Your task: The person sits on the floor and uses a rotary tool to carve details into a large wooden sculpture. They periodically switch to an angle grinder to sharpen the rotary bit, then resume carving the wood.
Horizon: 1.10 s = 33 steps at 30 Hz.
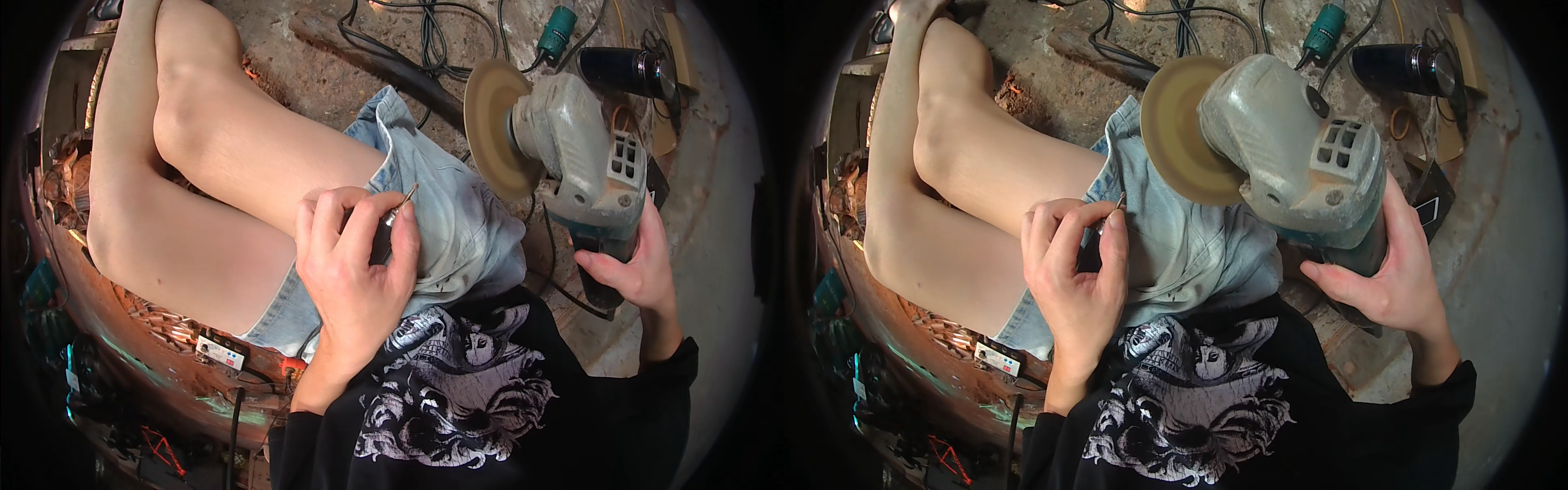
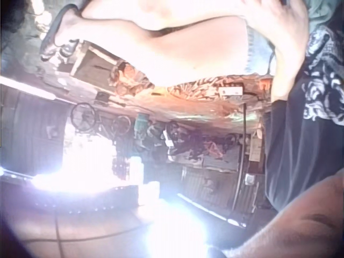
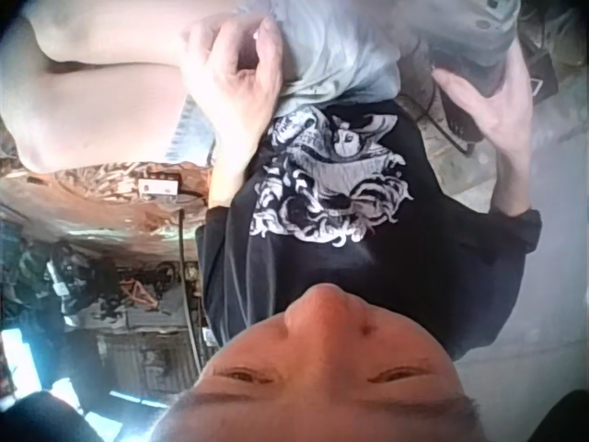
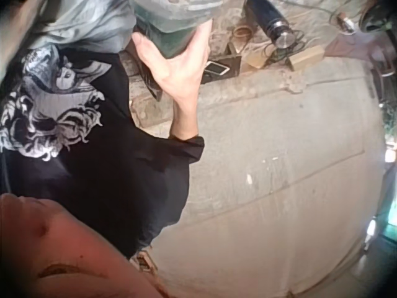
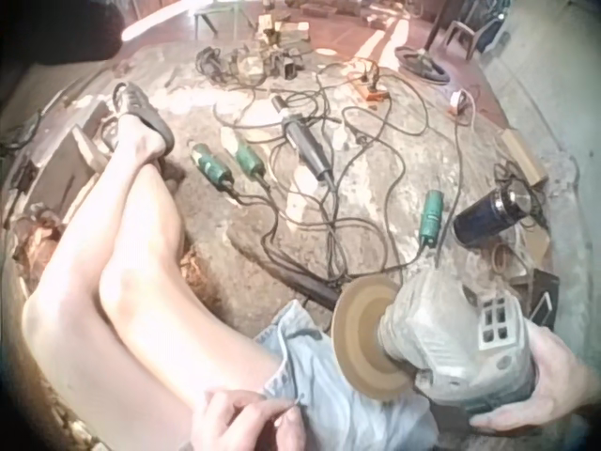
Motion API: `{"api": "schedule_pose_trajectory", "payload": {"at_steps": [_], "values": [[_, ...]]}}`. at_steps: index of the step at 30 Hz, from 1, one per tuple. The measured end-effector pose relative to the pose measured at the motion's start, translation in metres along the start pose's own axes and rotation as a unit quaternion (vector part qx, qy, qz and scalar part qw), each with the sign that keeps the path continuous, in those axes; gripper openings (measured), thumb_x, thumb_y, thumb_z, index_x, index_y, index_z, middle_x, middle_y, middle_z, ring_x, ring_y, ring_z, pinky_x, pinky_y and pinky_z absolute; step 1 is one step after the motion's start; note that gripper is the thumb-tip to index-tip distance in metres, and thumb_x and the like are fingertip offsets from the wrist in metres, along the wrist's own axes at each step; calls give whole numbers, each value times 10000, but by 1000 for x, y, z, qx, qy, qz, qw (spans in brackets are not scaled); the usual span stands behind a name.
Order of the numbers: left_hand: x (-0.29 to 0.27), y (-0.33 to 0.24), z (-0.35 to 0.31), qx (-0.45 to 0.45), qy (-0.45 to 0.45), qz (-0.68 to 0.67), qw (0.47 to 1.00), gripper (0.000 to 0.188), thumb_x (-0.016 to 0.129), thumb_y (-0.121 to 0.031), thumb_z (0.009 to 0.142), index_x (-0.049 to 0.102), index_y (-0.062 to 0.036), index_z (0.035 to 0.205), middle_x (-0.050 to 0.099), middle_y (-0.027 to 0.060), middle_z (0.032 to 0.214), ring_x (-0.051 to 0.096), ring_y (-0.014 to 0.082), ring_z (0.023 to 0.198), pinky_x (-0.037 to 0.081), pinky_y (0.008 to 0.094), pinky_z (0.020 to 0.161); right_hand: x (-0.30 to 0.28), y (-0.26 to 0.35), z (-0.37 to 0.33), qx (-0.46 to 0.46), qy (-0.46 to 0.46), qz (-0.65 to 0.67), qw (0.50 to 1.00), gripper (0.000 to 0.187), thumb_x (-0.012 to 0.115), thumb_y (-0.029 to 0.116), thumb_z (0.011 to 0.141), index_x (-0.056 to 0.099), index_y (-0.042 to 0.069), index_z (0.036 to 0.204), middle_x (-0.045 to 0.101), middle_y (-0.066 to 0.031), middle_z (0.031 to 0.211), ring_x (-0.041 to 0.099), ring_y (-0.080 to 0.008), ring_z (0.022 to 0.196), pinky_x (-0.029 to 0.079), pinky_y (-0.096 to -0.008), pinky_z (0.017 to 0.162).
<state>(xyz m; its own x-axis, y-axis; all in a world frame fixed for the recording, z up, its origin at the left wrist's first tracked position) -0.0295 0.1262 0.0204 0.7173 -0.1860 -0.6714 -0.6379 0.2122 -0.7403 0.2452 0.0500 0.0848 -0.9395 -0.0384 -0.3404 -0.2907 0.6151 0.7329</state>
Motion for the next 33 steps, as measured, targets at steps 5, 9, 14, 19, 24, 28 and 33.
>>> {"api": "schedule_pose_trajectory", "payload": {"at_steps": [5, 9, 14, 19, 24, 28, 33], "values": [[-3, -5, -1, -9, 26, -8, 1000, 161, 766, -68, 830, 748, -45, 989, 609, 84, 920, 562, 272, 907, 464, 377, 815, -7, 11, -2, -145, 5, -135, 980, 900, 883, 166, 720, 429, -86, 1454, 673, -169, 1233, 678, -261, 1134, 492, -357, 1018], [-8, -5, -8, 11, 46, -2, 999, 233, 776, -58, 814, 759, -63, 1047, 635, 79, 956, 550, 270, 906, 457, 375, 843, -10, 24, 0, -183, 35, -241, 953, 792, 868, 144, 696, 503, -87, 1360, 708, -175, 1098, 730, -294, 987, 533, -346, 915], [-9, 5, -11, 24, 51, -24, 998, 270, 786, -25, 807, 770, -69, 1073, 686, 71, 982, 547, 263, 901, 455, 360, 849, -4, 36, -4, -179, 43, -255, 949, 735, 818, 91, 666, 534, -73, 1323, 706, -170, 1062, 732, -295, 950, 540, -342, 876], [-7, 4, -13, 7, 50, -31, 998, 282, 797, -21, 807, 781, -68, 1085, 698, 70, 975, 547, 260, 897, 460, 354, 846, -2, 37, -7, -187, 58, -283, 939, 755, 810, 77, 655, 528, -83, 1336, 703, -185, 1102, 731, -323, 976, 545, -351, 885], [-7, 3, -13, 9, 41, -22, 999, 280, 797, -21, 804, 783, -64, 1081, 690, 73, 977, 542, 266, 904, 466, 365, 845, 5, 45, -6, -211, 72, -330, 917, 775, 817, 80, 664, 519, -99, 1356, 680, -224, 1180, 721, -381, 995, 551, -372, 899], [-3, 5, -14, 15, 39, -28, 999, 293, 798, -20, 800, 783, -63, 1089, 682, 69, 981, 537, 269, 908, 469, 366, 839, 4, 40, -6, -183, 72, -347, 917, 771, 823, 90, 659, 519, -101, 1341, 677, -221, 1161, 716, -370, 983, 547, -375, 890], [-3, 4, -18, 8, 26, -16, 999, 304, 798, -15, 798, 783, -67, 1097, 677, 67, 994, 533, 272, 912, 475, 368, 836, 8, 40, -3, -204, 67, -363, 907, 761, 834, 93, 659, 520, -87, 1327, 686, -182, 1104, 711, -326, 954, 532, -364, 882]]}}
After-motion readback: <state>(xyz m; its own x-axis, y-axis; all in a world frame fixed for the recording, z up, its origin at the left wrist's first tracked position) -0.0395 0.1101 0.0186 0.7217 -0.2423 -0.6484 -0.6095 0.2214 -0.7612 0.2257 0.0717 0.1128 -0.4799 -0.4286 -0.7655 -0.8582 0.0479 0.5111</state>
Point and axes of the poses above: each hand's wrist, its own z-axis towards the middle knuckle, its own x-axis out of the palm, y = z × x, the point moved 4 cm from there along z, towards the middle knuckle
